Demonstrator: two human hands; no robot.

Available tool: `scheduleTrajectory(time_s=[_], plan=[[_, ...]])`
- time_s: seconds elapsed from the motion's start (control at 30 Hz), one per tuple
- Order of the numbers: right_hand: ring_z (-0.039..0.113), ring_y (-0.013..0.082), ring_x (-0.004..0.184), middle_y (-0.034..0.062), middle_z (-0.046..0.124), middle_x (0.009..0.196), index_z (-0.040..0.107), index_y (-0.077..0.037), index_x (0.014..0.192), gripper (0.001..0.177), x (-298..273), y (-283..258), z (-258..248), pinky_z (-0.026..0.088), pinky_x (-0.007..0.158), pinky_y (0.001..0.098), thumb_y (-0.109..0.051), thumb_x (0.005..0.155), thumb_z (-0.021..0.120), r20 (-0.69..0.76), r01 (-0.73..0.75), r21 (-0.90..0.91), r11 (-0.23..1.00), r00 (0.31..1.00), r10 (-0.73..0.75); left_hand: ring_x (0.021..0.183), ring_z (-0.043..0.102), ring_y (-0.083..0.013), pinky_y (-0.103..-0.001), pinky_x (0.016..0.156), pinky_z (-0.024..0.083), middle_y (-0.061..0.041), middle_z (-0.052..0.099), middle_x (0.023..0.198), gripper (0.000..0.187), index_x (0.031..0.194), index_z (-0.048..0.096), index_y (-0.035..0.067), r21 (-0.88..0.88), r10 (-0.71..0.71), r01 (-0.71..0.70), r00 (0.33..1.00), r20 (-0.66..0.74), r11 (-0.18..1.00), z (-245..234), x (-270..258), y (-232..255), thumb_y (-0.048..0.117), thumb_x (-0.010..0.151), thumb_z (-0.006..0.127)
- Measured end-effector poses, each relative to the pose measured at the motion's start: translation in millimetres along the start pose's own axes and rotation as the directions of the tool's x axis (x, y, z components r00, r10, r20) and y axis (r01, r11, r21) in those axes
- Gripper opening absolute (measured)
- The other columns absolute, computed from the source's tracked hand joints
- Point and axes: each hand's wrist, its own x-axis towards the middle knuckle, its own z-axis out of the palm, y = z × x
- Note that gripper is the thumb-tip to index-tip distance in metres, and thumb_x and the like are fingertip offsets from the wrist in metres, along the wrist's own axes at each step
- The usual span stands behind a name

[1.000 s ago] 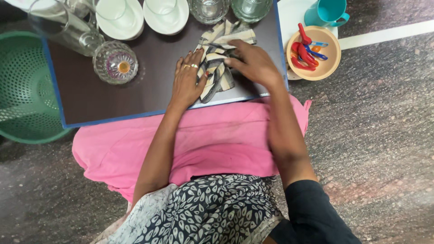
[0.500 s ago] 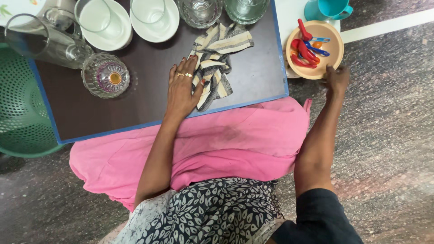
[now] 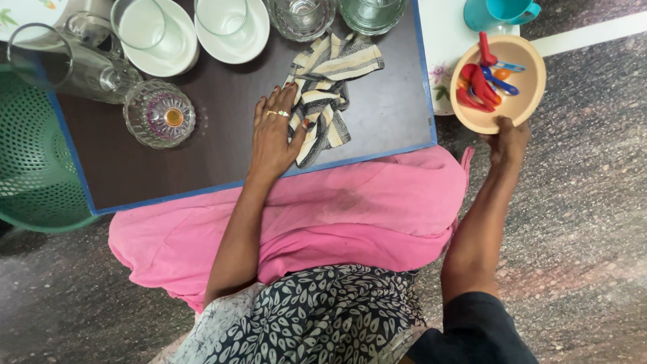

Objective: The person sits on the floor and wipes various dishes and utensils with a cloth. They handle small bowls, a blue mug, and a beige bowl, wiping each item and placing it aside.

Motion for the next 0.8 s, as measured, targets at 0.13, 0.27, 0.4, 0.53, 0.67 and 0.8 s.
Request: scheduleTrajectory(time_s=[0.13, 0.27, 0.4, 0.53, 0.67, 0.8], plan=[[0.079, 0.0224, 0.075, 0.0166, 0.073, 0.11, 0.05, 0.002, 0.138, 0.046, -8, -4, -16, 0.063, 0.058, 0.0315, 0.001, 0.092, 0.051, -0.047, 0.099, -0.063, 0.993, 0.994, -0.102, 0.148, 0.04, -0.0387, -0.053, 0.125, 0.021, -0.022, 0.05, 0.154, 0.066, 0.155, 0.041, 0.002, -0.009, -0.011, 0.011, 1.0, 0.002, 1.0, 0, 0, 0, 0.021, 0.097, 0.066], [0.077, 0.0238, 0.076, 0.0186, 0.073, 0.111, 0.052, 0.004, 0.141, 0.045, -11, -8, -10, 0.062, 0.057, 0.0312, 0.002, 0.095, 0.05, 0.008, 0.149, -0.138, 0.979, 0.989, -0.15, 0.149, 0.04, -0.0387, -0.052, 0.125, 0.021, -0.022, 0.05, 0.154, 0.066, 0.155, 0.041, 0.001, -0.009, -0.019, 0.019, 1.0, 0.012, 1.0, 0, 0, 0, 0.022, 0.097, 0.066], [0.076, 0.023, 0.071, 0.019, 0.072, 0.111, 0.049, 0.001, 0.139, 0.044, -9, -11, 16, 0.064, 0.05, 0.0291, 0.0, 0.095, 0.051, 0.018, 0.124, -0.151, 0.981, 0.992, -0.123, 0.149, 0.04, -0.0387, -0.052, 0.126, 0.021, -0.022, 0.05, 0.155, 0.064, 0.155, 0.041, 0.001, -0.003, -0.002, 0.002, 1.0, 0.005, 1.0, 1, -1, -1, 0.023, 0.1, 0.065], [0.076, 0.0291, 0.081, 0.0208, 0.069, 0.117, 0.048, 0.001, 0.138, 0.045, -4, -17, 39, 0.062, 0.058, 0.0373, -0.002, 0.093, 0.054, -0.053, 0.109, -0.287, 0.952, 0.99, -0.129, 0.149, 0.04, -0.0386, -0.052, 0.125, 0.021, -0.022, 0.05, 0.155, 0.064, 0.155, 0.041, 0.001, -0.002, 0.003, -0.003, 1.0, -0.007, 1.0, 2, -1, -1, 0.023, 0.099, 0.064], [0.071, 0.0373, 0.12, 0.0254, 0.068, 0.133, 0.049, 0.004, 0.147, 0.053, -9, -20, 47, 0.054, 0.102, 0.047, 0.005, 0.095, 0.059, 0.13, 0.599, -0.577, 0.555, 0.738, -0.662, 0.15, 0.04, -0.0387, -0.052, 0.126, 0.021, -0.022, 0.05, 0.155, 0.063, 0.155, 0.041, 0.001, -0.004, 0.002, -0.002, 1.0, 0.0, 1.0, 1, -1, -2, 0.023, 0.1, 0.064], [0.069, 0.0389, 0.119, 0.0248, 0.068, 0.131, 0.049, 0.003, 0.15, 0.055, -12, -23, 50, 0.053, 0.101, 0.0478, 0.006, 0.095, 0.057, 0.173, 0.598, -0.674, 0.434, 0.699, -0.694, 0.15, 0.04, -0.039, -0.053, 0.126, 0.021, -0.022, 0.05, 0.155, 0.063, 0.154, 0.041, 0.001, -0.01, -0.002, 0.002, 1.0, 0.005, 1.0, 0, -1, -1, 0.023, 0.1, 0.063]])
